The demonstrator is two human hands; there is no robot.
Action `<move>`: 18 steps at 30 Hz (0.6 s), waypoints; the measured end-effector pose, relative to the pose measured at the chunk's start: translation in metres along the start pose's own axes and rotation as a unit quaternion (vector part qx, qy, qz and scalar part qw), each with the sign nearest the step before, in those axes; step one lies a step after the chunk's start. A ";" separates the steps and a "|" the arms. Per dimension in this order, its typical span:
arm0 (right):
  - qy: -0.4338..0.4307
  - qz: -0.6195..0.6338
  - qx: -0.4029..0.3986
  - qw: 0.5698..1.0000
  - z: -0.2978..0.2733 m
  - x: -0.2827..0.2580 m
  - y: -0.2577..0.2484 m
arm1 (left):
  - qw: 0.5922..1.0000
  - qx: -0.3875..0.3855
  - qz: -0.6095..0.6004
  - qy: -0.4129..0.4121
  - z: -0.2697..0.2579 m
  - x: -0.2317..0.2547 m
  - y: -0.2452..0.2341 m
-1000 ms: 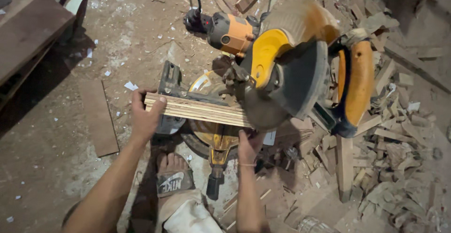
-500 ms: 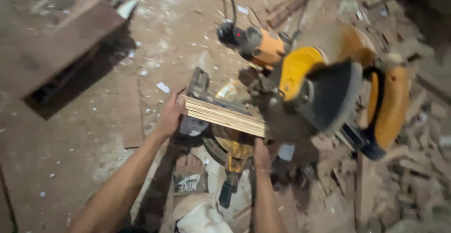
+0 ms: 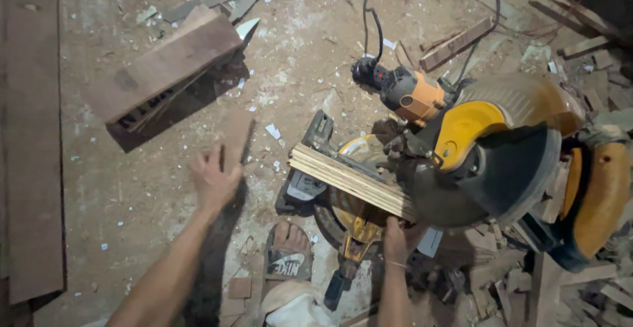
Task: The person cuts wood strips using a miter saw on the floor, handling small pieces of wood and positioning them against the saw fence.
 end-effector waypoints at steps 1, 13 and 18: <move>0.003 0.019 -0.016 1.000 0.003 -0.001 0.003 | 0.993 -0.029 -0.113 -0.025 0.004 0.006 0.010; 0.066 0.100 0.036 0.992 -0.011 0.029 0.016 | 0.928 -0.122 -0.123 0.331 0.005 0.060 0.088; 0.015 -0.005 0.037 0.999 -0.010 0.036 0.019 | 0.888 -0.267 -0.357 0.111 0.008 0.076 0.079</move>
Point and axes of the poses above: each hand's wrist, its own z-axis towards the middle knuckle, its own y-axis out of the palm, x = y × z, the point moved 3 cm from there along z, towards the middle knuckle
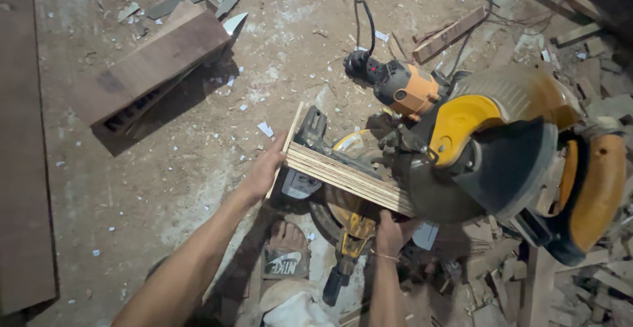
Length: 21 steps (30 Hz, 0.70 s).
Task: The person cuts wood strips using a miter saw on the floor, handling small pieces of wood and positioning them against the saw fence.
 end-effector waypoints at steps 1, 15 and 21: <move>-0.013 -0.023 -0.001 1.000 0.001 -0.001 0.001 | 0.998 -0.004 -0.043 -0.036 0.001 0.004 0.001; 0.152 0.144 0.139 0.968 -0.035 -0.061 0.000 | 0.996 0.007 -0.083 -0.014 -0.002 0.018 0.005; 0.140 0.168 0.149 0.964 -0.030 -0.060 0.005 | 0.994 -0.001 -0.102 -0.031 -0.004 0.027 0.005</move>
Point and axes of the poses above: each hand's wrist, its own z-axis towards the middle knuckle, its own y-axis out of the palm, x = y × z, the point moved 3 cm from there along z, towards the middle knuckle
